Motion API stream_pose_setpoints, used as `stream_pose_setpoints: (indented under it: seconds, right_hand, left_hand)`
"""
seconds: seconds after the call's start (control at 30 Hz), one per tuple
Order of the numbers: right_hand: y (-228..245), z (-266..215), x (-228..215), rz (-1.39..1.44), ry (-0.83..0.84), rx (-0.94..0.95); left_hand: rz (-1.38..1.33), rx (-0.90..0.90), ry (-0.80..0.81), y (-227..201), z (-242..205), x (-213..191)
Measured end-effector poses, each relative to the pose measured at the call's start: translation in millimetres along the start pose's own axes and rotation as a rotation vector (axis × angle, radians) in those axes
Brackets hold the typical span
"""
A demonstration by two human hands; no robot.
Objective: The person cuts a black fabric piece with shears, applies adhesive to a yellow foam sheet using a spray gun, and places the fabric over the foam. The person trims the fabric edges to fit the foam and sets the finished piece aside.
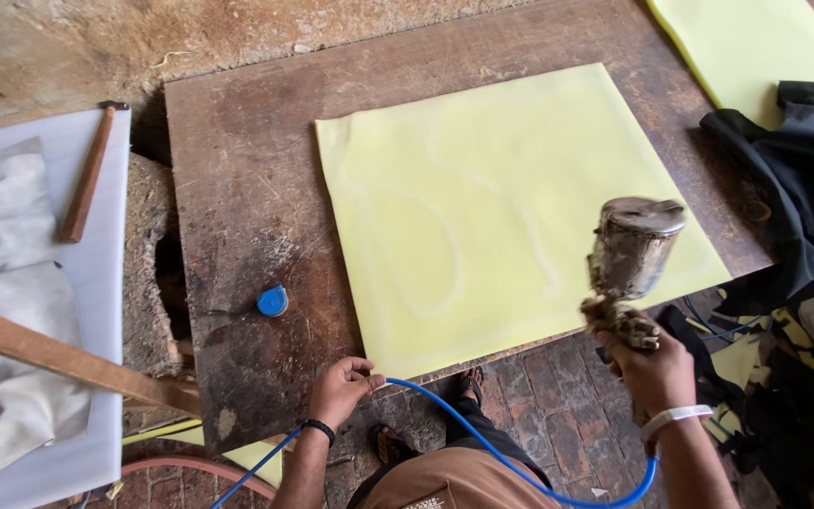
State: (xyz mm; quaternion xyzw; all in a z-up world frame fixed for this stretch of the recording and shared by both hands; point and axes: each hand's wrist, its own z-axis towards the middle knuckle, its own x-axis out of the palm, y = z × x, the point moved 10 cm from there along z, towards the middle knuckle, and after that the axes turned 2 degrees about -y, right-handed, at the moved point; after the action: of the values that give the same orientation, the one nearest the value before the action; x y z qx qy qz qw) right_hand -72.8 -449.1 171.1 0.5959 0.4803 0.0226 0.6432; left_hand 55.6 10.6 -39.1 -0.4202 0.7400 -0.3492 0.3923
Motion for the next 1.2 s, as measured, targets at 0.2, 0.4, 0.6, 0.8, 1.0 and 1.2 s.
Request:
stream_pose_setpoints:
  seconds: [0.2, 0.4, 0.6, 0.8, 1.0, 1.2]
  right_hand:
    - [23, 34, 17, 0.3, 0.083, -0.116]
    - [82, 61, -37, 0.287, -0.179, -0.404]
    - [32, 56, -84, 0.278, -0.244, -0.195]
    - [-35, 56, -106, 0.134, -0.181, 0.057]
    - [-15, 110, -89, 0.441, -0.058, -0.113]
    - [38, 149, -112, 0.428, -0.25, -0.305]
  left_hand:
    - [0.012, -0.052, -0.116, -6, 19, -11]
    - [0.085, -0.068, -0.142, -30, 27, -1]
    - [0.083, -0.044, 0.005, -50, 28, 53]
    - [0.098, -0.013, 0.182, -70, 37, 87]
    - [0.049, -0.038, 0.058, -83, 55, 80]
    - [0.079, -0.099, -0.023, -84, 67, 80]
